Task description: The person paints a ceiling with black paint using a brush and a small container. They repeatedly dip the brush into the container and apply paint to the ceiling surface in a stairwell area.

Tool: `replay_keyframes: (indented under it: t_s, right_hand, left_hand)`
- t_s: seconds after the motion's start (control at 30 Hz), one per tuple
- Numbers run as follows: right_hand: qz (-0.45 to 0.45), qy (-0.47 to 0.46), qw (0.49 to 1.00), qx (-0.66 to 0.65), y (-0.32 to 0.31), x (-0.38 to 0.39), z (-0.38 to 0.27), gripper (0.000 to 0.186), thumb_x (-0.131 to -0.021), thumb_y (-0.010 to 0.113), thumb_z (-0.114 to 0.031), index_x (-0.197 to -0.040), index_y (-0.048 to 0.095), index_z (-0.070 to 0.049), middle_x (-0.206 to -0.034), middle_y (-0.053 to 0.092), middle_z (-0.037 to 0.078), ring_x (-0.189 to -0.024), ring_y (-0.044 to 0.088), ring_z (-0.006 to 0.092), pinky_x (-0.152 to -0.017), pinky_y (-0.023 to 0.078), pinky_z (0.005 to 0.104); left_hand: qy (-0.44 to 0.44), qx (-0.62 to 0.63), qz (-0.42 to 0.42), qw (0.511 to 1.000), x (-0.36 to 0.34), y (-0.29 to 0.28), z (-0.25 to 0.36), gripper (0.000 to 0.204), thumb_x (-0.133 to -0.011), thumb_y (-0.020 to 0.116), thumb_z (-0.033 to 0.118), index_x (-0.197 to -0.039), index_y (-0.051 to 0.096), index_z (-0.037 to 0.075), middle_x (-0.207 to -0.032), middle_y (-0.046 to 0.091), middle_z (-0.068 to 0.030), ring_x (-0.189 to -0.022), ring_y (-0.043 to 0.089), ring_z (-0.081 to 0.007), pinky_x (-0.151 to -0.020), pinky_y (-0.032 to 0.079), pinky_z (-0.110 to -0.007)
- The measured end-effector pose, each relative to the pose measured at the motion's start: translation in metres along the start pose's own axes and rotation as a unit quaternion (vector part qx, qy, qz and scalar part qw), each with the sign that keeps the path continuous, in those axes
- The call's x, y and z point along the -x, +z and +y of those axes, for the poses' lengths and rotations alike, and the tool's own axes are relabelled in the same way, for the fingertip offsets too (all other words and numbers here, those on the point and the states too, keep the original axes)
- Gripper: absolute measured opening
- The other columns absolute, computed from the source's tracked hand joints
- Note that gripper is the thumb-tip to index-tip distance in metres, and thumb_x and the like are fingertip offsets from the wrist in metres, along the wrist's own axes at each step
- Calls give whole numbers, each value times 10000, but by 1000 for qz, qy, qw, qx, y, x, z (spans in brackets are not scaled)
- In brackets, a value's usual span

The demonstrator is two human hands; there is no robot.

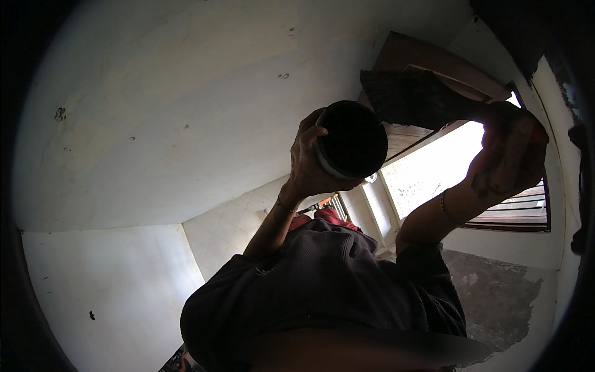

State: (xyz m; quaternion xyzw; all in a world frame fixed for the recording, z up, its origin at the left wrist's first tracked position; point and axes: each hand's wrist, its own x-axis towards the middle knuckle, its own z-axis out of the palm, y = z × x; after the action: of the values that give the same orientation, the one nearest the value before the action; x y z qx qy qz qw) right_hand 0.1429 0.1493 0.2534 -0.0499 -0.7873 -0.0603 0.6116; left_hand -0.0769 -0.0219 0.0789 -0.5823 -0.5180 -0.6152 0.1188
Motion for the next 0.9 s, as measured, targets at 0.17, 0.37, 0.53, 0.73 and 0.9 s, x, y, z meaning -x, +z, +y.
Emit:
replay_keyframes:
  t_s: [0.17,0.37,0.53,0.73,0.9]
  right_hand:
    - [22,-69,991,108,7,-5,-2,518,-921,619,86,-1352,645,-199,-1029,701,101,-821,703,146,-620,556,226]
    - [54,-129,969,203,11,-13,-13,517,-923,603,83,-1364,634,-187,-1070,701,130,-896,719,212,-678,588,253]
    - [45,-130,966,217,15,-15,-22,441,-964,552,29,-1356,634,-157,-1110,698,160,-961,717,255,-733,611,300]
    - [43,-136,964,224,21,-13,-18,348,-1023,506,-139,-1343,643,-147,-1117,696,172,-961,711,307,-786,617,369]
    - [48,-126,975,178,20,-14,-12,339,-1031,506,-203,-1326,646,-115,-1095,703,183,-956,716,309,-796,611,384]
  left_hand:
    - [0,5,-1,1000,-1,0,-2,1137,-545,978,427,-1407,256,257,-1395,452,-253,-1280,519,-425,-983,524,-537]
    - [-5,14,-1,1000,0,-5,1,1117,-547,981,411,-1394,269,257,-1405,448,-251,-1289,509,-428,-996,509,-544]
    - [-9,12,9,1000,0,-6,4,1110,-551,981,408,-1390,271,246,-1405,448,-251,-1285,509,-432,-988,510,-540]
    - [-10,0,12,1000,-1,-7,2,1115,-554,978,414,-1394,265,243,-1407,443,-259,-1285,508,-439,-990,509,-544]
    - [-3,6,16,1000,-3,-2,0,1122,-553,975,426,-1399,260,249,-1415,437,-259,-1296,492,-447,-1009,494,-556]
